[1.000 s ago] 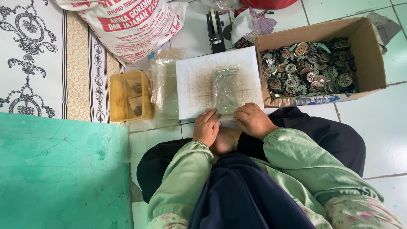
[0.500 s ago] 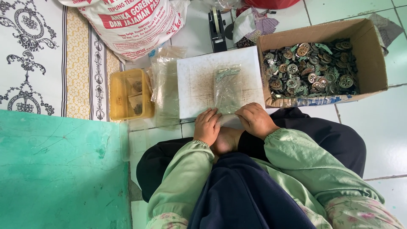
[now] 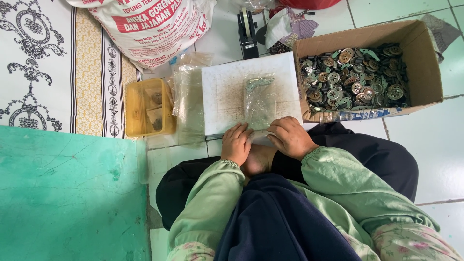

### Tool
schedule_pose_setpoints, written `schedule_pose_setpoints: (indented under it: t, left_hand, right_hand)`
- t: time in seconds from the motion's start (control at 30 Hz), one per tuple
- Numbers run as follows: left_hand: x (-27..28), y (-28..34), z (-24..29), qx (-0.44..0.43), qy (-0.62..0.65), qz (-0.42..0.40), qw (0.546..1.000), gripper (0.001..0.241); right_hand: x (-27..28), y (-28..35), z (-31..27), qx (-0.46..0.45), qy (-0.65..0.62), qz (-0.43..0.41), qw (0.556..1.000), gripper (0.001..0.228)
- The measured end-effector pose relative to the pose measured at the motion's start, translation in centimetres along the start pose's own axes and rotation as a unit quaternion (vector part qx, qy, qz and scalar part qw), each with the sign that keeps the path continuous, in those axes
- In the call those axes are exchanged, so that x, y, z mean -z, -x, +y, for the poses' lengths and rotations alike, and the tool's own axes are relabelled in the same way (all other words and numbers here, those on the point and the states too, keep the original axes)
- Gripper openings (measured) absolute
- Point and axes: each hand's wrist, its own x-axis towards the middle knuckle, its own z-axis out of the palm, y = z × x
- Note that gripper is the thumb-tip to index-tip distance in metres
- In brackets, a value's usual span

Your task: Picking small metal decorative ornaments from a box and placing them into small plastic bags for individual packaging.

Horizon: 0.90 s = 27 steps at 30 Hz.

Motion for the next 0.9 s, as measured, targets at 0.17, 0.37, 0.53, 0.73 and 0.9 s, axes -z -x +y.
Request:
schedule_pose_setpoints:
  t: [0.17,0.37,0.53,0.73,0.9]
  left_hand:
    - [0.8,-0.3,1.0,0.028,-0.002,-0.014,1.0,0.028]
    - [0.4,-0.3,1.1,0.043,-0.013,-0.045,0.998,0.025]
    - [0.7,-0.5,1.0,0.053,-0.024,-0.079,0.995,0.027]
    - [0.8,-0.5,1.0,0.051,-0.011,-0.086,0.995,0.03]
    - [1.4,-0.6,0.7,0.043,-0.01,-0.097,0.994,0.035]
  right_hand:
    - [-0.7,-0.1,-1.3,0.034,0.051,-0.007,0.998,0.038]
    - [-2.0,-1.8,-2.9,0.073,0.127,-0.033,0.989,0.028]
    - [-3.1,-2.6,-2.4,0.081,0.145,-0.044,0.985,0.006]
    - [-3.2,-2.4,-1.7,0.108,0.103,-0.045,0.988,0.02]
    - [-2.8,-1.7,-1.4,0.037,0.058,-0.023,0.997,0.008]
